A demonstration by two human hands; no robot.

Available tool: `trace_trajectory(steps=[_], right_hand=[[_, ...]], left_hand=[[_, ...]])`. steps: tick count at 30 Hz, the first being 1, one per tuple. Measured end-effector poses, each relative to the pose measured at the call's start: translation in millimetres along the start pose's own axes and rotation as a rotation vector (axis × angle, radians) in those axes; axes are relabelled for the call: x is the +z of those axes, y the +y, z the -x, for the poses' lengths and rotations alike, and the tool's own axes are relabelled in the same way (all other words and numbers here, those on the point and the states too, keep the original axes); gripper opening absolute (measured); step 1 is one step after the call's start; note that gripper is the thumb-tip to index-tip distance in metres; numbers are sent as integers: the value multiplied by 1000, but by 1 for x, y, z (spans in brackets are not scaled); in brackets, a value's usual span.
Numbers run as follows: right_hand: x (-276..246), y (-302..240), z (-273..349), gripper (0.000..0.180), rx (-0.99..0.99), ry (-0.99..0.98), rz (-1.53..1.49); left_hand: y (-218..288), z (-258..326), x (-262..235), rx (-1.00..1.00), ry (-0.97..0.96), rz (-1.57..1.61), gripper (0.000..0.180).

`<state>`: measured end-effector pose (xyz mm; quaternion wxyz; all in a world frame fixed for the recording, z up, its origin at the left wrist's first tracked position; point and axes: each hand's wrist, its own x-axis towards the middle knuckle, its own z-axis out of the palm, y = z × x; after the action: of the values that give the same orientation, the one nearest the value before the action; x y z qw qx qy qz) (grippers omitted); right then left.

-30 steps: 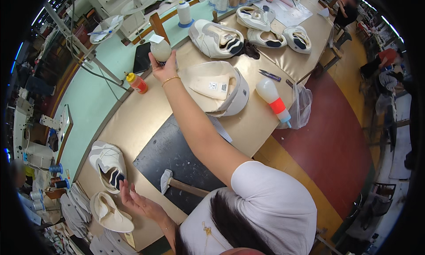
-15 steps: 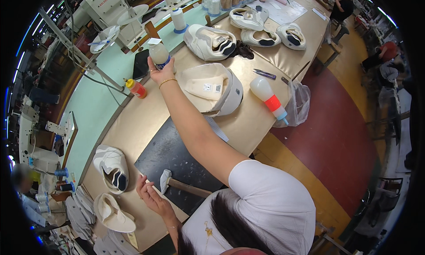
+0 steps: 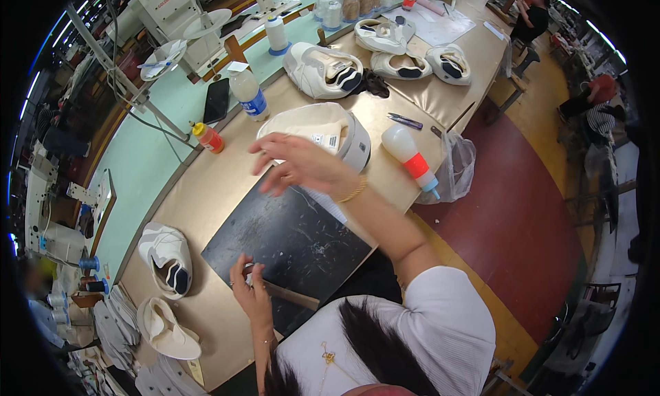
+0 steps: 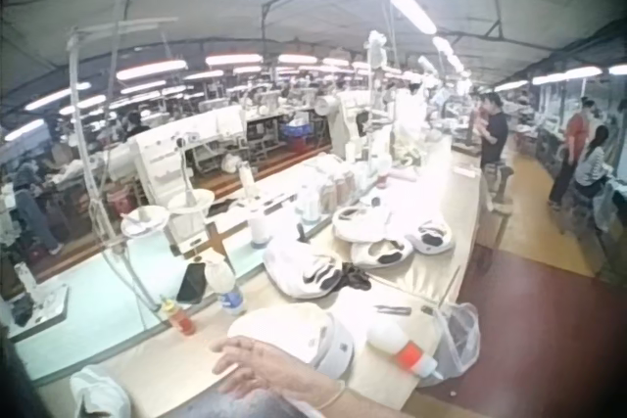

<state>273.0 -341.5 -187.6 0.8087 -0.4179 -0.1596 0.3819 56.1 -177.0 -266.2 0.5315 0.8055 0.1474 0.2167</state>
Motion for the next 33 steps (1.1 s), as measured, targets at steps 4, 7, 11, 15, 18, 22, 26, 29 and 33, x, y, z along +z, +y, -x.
trace_trajectory(steps=[4,7,11,15,18,22,26,29,33], right_hand=[[-78,-68,27,26,-162,251,569],[-180,-121,17,28,-229,724,808],[-328,-173,31,27,-343,1288,1630],[-369,-151,41,34,259,1786,1625],[-387,-146,48,34,196,1989,1810],[-389,-159,49,33,94,1816,1750],[-376,-139,18,35,121,1362,1526],[-343,-103,17,40,113,1197,1962],[-369,-112,27,48,55,1088,2081]], left_hand=[[-16,11,22,-75,-191,101,42],[-31,20,45,7,-238,99,34],[-44,24,54,-15,-174,-104,30],[-53,31,50,-170,-97,-54,28],[-57,33,51,-157,-79,-30,28],[-55,28,57,-96,14,76,29],[-61,37,51,-161,-12,106,29],[-50,33,49,-283,-48,149,27],[-40,27,49,-375,-114,173,25]])
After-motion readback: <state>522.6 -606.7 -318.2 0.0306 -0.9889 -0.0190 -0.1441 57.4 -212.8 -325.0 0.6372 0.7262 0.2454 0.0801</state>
